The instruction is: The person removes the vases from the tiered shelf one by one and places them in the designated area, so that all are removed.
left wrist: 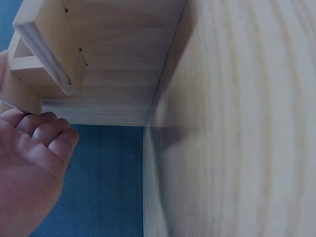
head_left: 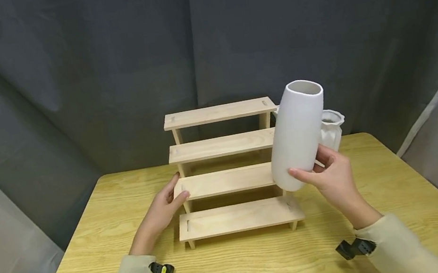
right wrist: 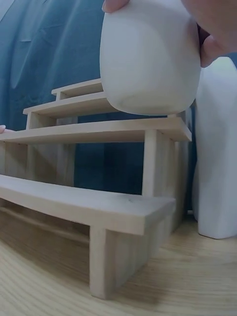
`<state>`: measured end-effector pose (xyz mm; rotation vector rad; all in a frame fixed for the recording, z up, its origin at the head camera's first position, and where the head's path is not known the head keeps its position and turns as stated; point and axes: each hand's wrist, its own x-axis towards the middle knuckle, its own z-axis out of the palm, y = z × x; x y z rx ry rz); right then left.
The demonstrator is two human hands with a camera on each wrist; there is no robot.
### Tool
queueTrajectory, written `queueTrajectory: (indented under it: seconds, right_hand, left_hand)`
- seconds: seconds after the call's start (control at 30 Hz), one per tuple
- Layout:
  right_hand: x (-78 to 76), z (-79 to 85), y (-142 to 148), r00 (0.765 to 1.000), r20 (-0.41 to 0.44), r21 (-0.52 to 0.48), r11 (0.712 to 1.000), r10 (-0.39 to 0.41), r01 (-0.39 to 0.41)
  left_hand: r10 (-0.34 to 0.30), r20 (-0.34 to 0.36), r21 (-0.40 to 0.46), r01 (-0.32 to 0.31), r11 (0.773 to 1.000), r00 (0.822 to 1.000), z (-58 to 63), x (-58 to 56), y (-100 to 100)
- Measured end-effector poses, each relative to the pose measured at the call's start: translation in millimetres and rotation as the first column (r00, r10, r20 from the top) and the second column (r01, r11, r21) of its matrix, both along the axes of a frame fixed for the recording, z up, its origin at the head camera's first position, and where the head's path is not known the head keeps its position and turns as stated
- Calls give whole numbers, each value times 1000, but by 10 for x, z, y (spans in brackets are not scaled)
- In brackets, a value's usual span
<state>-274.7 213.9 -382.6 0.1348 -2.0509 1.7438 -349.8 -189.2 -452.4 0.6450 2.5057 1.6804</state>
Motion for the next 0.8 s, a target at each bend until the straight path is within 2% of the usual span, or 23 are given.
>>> queueTrajectory:
  seconds: [0.3, 0.53, 0.8]
  right_hand:
    - [40, -86, 126, 1000, 8, 3, 1000, -21, 21]
    - [84, -117, 187, 999, 6, -30, 999, -34, 34]
    - [122, -131, 270, 997, 31, -11, 997, -71, 71]
  left_hand:
    - [-2, -7, -4, 2, 1000, 1000, -20, -4, -19]
    - [6, 17, -14, -5, 1000, 1000, -25, -1, -27]
    - [11, 31, -12, -11, 1000, 999, -21, 10, -36]
